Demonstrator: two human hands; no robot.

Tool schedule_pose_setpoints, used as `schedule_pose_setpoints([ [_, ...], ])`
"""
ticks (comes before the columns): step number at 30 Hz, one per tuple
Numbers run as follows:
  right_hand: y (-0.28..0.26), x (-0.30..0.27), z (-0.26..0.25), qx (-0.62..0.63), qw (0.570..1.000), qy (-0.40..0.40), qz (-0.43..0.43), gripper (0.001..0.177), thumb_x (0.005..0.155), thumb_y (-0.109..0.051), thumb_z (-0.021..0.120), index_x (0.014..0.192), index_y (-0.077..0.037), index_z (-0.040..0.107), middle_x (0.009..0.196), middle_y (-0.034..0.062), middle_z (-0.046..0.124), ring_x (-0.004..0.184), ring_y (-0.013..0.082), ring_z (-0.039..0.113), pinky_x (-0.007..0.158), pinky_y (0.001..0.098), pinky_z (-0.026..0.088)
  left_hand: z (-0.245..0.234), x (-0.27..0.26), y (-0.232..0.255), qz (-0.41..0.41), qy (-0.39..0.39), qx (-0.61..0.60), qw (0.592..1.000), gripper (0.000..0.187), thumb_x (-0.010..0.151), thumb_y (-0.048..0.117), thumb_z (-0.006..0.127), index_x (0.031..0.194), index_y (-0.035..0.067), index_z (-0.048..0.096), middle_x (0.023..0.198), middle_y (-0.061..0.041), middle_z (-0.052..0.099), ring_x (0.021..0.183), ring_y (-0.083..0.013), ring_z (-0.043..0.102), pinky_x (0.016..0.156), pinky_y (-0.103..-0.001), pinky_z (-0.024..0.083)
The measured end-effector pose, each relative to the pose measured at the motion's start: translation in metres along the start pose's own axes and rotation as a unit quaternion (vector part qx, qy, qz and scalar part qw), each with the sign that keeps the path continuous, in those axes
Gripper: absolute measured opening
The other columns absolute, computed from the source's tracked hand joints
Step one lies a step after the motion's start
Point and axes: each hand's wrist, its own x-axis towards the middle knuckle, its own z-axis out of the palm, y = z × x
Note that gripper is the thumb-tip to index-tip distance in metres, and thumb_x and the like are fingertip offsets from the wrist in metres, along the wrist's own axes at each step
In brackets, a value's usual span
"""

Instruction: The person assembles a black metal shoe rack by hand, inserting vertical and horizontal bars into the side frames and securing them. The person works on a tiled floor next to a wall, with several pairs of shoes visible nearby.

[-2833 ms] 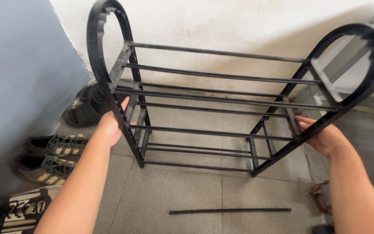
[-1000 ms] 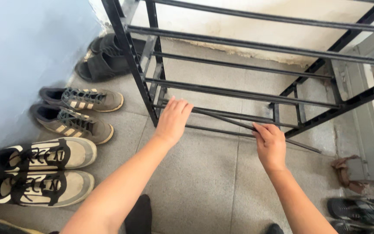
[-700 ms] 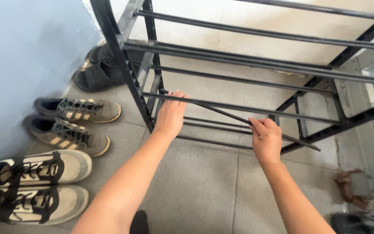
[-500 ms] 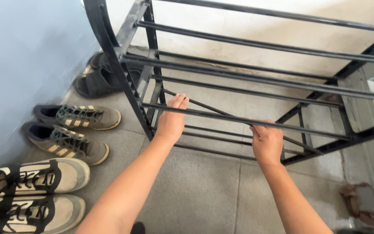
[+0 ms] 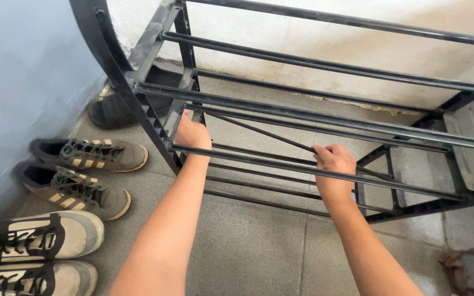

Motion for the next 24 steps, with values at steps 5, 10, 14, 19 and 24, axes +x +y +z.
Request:
schedule_pose_setpoints([
  [5,0.009,0.007,0.016,0.011,0.999,0.021,-0.028,0.013,0.087,-0.009,0.077,0.100,-0.012,0.081,0.089,0.0083,0.068,0.084,0.0297,0.064,0.075,0.0432,0.050,0.010,-0.003,0.001,0.027,-0.064,-0.051,0.996,0.030,0.090,0.005,0.064,0.120,0.006,0.065,0.116,-0.015,0.071,0.108,-0.0384,0.067,0.088,-0.048,0.053],
  [10,0.021,0.014,0.027,0.030,0.998,0.022,-0.046,0.013,0.086,-0.008,0.079,0.099,-0.011,0.081,0.088,0.0086,0.068,0.083,0.0295,0.064,0.072,0.0435,0.050,0.010,-0.001,0.008,0.040,-0.074,-0.006,0.996,0.026,0.089,0.014,0.072,0.113,0.006,0.066,0.114,-0.013,0.069,0.107,-0.0381,0.065,0.086,-0.049,0.053],
  [14,0.030,0.021,0.034,0.059,0.996,0.029,-0.058,0.014,0.086,-0.007,0.079,0.099,-0.010,0.081,0.089,0.0095,0.069,0.084,0.0296,0.064,0.073,0.0436,0.050,0.010,0.002,0.013,-0.007,-0.097,0.007,0.995,0.022,0.089,0.017,0.072,0.109,0.008,0.069,0.113,-0.010,0.070,0.107,-0.0357,0.066,0.087,-0.048,0.053],
  [19,0.041,0.028,0.043,0.098,0.995,-0.002,-0.008,0.018,0.088,-0.003,0.077,0.104,-0.009,0.080,0.092,0.0114,0.072,0.084,0.0298,0.067,0.075,0.0409,0.052,0.013,0.006,0.017,-0.041,-0.112,0.038,0.992,0.019,0.095,0.022,0.070,0.106,0.008,0.070,0.115,-0.009,0.069,0.106,-0.0349,0.067,0.086,-0.048,0.053],
  [24,0.053,0.040,0.055,0.129,0.990,-0.042,0.037,0.019,0.088,-0.005,0.077,0.106,-0.011,0.081,0.097,0.0135,0.077,0.084,0.0268,0.073,0.074,0.0344,0.055,0.012,0.005,0.016,-0.022,-0.106,0.041,0.993,0.016,0.092,0.017,0.068,0.107,0.010,0.070,0.113,-0.007,0.071,0.105,-0.0340,0.067,0.084,-0.047,0.053],
])
